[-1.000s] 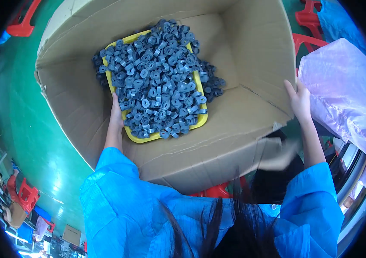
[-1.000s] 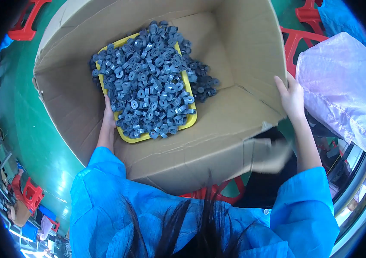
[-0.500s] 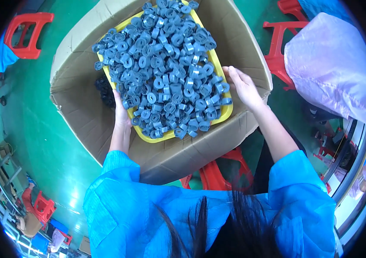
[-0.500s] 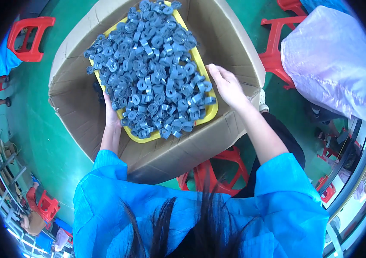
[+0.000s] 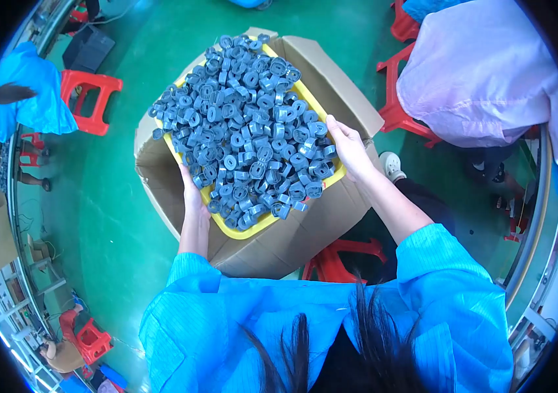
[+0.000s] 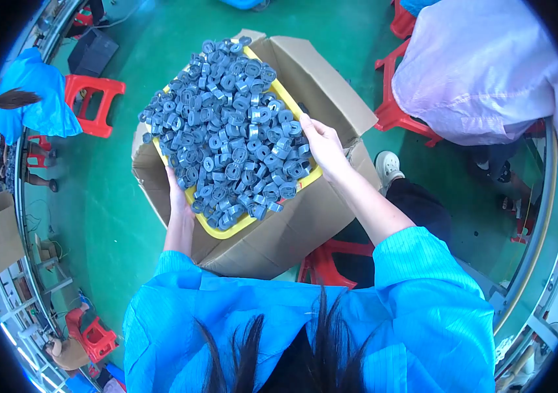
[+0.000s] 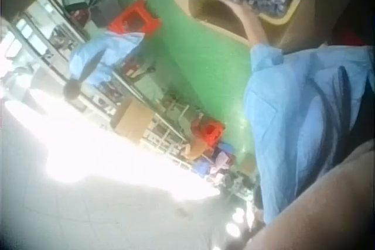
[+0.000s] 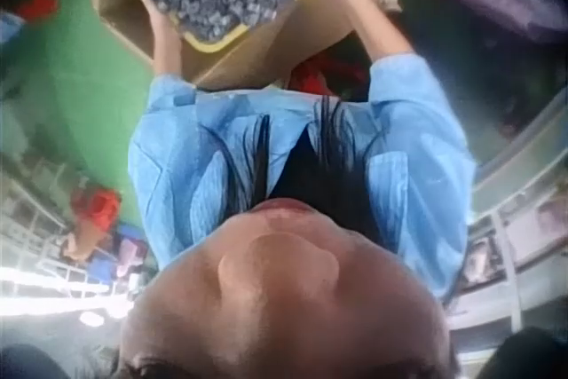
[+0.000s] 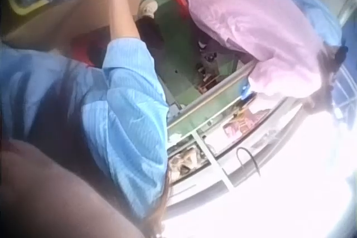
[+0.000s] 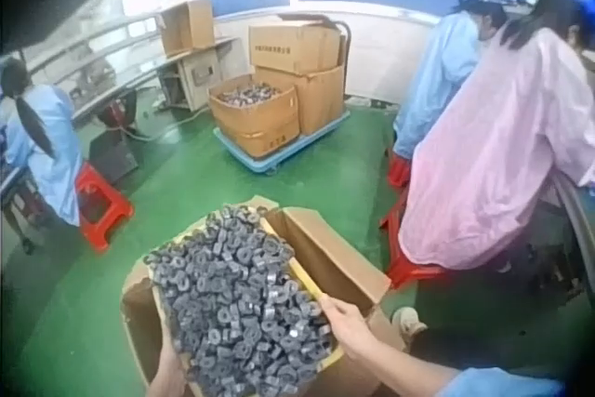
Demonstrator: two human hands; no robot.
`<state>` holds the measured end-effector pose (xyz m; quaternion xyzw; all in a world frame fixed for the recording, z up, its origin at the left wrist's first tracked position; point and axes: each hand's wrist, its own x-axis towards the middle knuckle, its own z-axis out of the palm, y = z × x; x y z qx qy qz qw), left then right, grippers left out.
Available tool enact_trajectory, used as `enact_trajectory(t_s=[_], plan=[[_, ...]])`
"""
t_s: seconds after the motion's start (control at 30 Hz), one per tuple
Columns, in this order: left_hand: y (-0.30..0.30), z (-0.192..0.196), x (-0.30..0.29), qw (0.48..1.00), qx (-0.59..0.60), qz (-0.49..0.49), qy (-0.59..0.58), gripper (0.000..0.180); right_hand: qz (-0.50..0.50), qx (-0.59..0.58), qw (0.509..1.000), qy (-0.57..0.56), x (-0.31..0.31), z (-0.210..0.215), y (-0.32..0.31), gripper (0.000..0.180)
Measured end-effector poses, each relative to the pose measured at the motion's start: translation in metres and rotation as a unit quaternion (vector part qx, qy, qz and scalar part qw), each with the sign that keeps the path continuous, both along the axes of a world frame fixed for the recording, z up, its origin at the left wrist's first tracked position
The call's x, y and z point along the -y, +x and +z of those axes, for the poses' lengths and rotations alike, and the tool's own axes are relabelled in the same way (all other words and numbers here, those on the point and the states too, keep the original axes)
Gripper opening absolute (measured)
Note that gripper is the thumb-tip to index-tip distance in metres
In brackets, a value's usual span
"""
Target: The person assembles small plastic components by hand, joining grey plastic housings and white plastic brackets on a production line workspace.
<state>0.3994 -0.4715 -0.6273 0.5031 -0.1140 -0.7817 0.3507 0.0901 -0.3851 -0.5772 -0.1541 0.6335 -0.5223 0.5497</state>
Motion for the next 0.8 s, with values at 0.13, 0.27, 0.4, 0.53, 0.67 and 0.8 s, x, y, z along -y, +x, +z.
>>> enact_trajectory(t_s=[0.13, 0.27, 0.4, 0.53, 0.67, 0.8], plan=[[-0.002, 0.007, 0.001, 0.999, 0.022, 0.001, -0.030, 0.069, -0.008, -0.009, 1.000, -0.013, -0.002, -0.003, -0.002, 0.048], [-0.008, 0.000, 0.003, 0.997, -0.001, -0.011, -0.078, 0.067, -0.028, -0.012, 0.999, -0.014, -0.013, 0.000, -0.010, 0.055], [0.004, -0.026, 0.012, 0.993, -0.043, -0.006, -0.109, 0.065, -0.048, -0.088, 0.993, -0.054, -0.019, -0.007, -0.001, 0.058], [0.000, -0.048, 0.015, 0.980, -0.095, -0.017, -0.173, 0.065, -0.064, -0.105, 0.985, -0.122, -0.027, -0.011, 0.004, 0.057], [0.001, -0.067, 0.014, 0.963, -0.108, 0.028, -0.244, 0.062, -0.041, -0.151, 0.976, -0.151, -0.028, -0.010, 0.010, 0.051], [0.006, -0.098, 0.034, 0.948, -0.172, -0.005, -0.267, 0.061, -0.012, -0.141, 0.971, -0.190, -0.039, -0.002, 0.023, 0.047]])
